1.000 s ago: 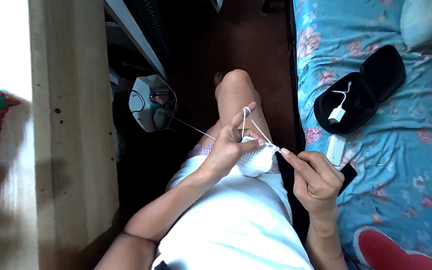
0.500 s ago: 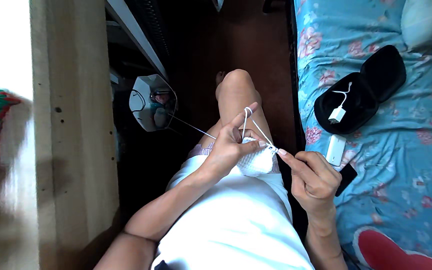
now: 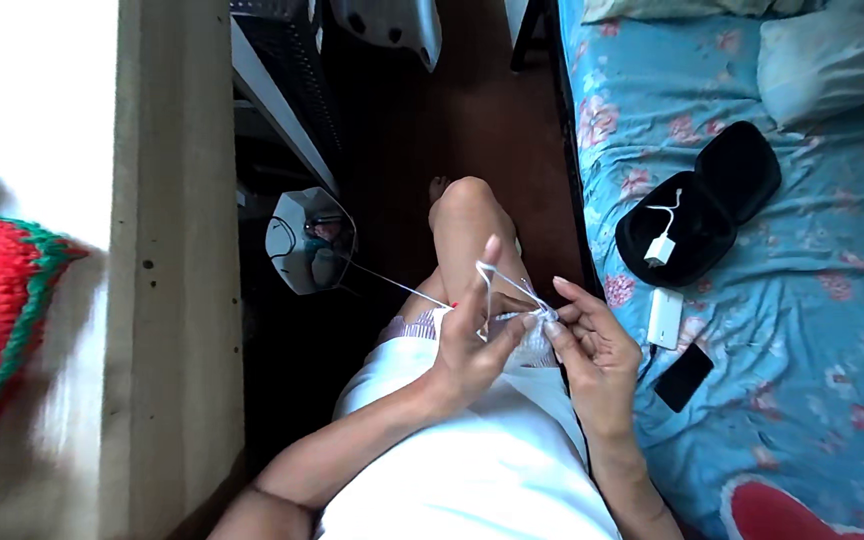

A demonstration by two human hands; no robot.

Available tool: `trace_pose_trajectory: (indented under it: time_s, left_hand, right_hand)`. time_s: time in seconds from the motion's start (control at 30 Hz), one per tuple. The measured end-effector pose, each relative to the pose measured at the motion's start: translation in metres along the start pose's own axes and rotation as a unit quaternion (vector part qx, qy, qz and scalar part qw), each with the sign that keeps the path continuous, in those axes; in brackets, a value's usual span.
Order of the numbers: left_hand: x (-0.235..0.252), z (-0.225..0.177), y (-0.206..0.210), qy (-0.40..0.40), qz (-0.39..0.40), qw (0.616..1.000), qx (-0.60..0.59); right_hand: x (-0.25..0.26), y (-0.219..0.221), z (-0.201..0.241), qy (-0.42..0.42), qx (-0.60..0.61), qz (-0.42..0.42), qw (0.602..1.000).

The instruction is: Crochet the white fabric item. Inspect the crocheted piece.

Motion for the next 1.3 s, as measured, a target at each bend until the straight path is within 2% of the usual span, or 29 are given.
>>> trace_pose_trajectory:
  time_s: [0.07, 0.13, 0.2, 0.4, 0.57, 0.67, 0.73, 0.83, 0.9, 0.93, 0.97, 1.03, 1.1, 1.17, 1.3]
  left_hand:
    - [0.006, 0.009, -0.005, -0.141, -0.004, 0.985, -0.095]
    - [0.010, 0.014, -0.009, -0.201, 0.006, 0.972, -0.122]
    - [0.013, 0.013, -0.010, -0.214, 0.028, 0.969, -0.120]
    - [0.017, 0.014, -0.014, -0.241, 0.059, 0.961, -0.119]
    - [0.019, 0.018, -0.020, -0.277, 0.074, 0.942, -0.176]
    - [0.018, 0.020, -0.021, -0.291, 0.081, 0.933, -0.195]
    - [0.018, 0.017, -0.018, -0.260, 0.092, 0.948, -0.160]
    - [0.016, -0.001, -0.007, -0.111, 0.102, 0.987, -0.059]
    - [0.012, -0.007, 0.002, -0.019, 0.100, 0.994, -0.038]
    - [0.010, -0.007, 0.005, -0.008, 0.095, 0.994, -0.045]
    - [0.009, -0.004, 0.005, -0.029, 0.092, 0.993, -0.065]
    - [0.009, 0.010, 0.003, -0.129, 0.079, 0.979, -0.140]
    - [0.007, 0.023, -0.002, -0.207, 0.073, 0.950, -0.221]
    - [0.005, 0.033, -0.010, -0.234, 0.083, 0.935, -0.254]
    - [0.012, 0.045, -0.037, -0.231, 0.167, 0.933, -0.218]
  right_hand:
    - [-0.003, -0.005, 0.005, -0.097, -0.092, -0.009, 0.991]
    - [-0.008, -0.010, 0.011, -0.183, -0.187, -0.021, 0.965]
    - [-0.012, -0.016, 0.013, -0.223, -0.233, -0.025, 0.946]
    - [-0.014, -0.017, 0.019, -0.271, -0.299, -0.021, 0.915]
    - [-0.017, -0.020, 0.017, -0.282, -0.293, -0.006, 0.914]
    - [-0.015, -0.024, 0.011, -0.251, -0.228, 0.017, 0.941]
    - [-0.010, -0.025, 0.003, -0.192, -0.144, 0.042, 0.970]
    - [-0.003, -0.019, -0.010, -0.063, 0.008, 0.072, 0.995]
    - [0.000, -0.014, -0.016, 0.017, 0.137, 0.080, 0.987]
    - [0.001, -0.012, -0.020, 0.054, 0.197, 0.077, 0.976]
    - [0.001, -0.010, -0.024, 0.087, 0.244, 0.070, 0.963]
    - [-0.001, -0.007, -0.031, 0.123, 0.295, 0.060, 0.946]
    - [-0.001, -0.007, -0.032, 0.125, 0.288, 0.053, 0.948]
    - [-0.001, -0.010, -0.031, 0.117, 0.254, 0.049, 0.959]
    - [0.000, -0.012, -0.036, 0.126, 0.241, 0.048, 0.961]
Point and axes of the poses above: each hand's wrist, its own x-axis towards the middle knuckle, its own y-axis out of the palm, z = x × y, the point moved 8 cm from there along x, towards the middle knuckle, and after that the axes turned 1 degree about z, right-handed, at the moved point
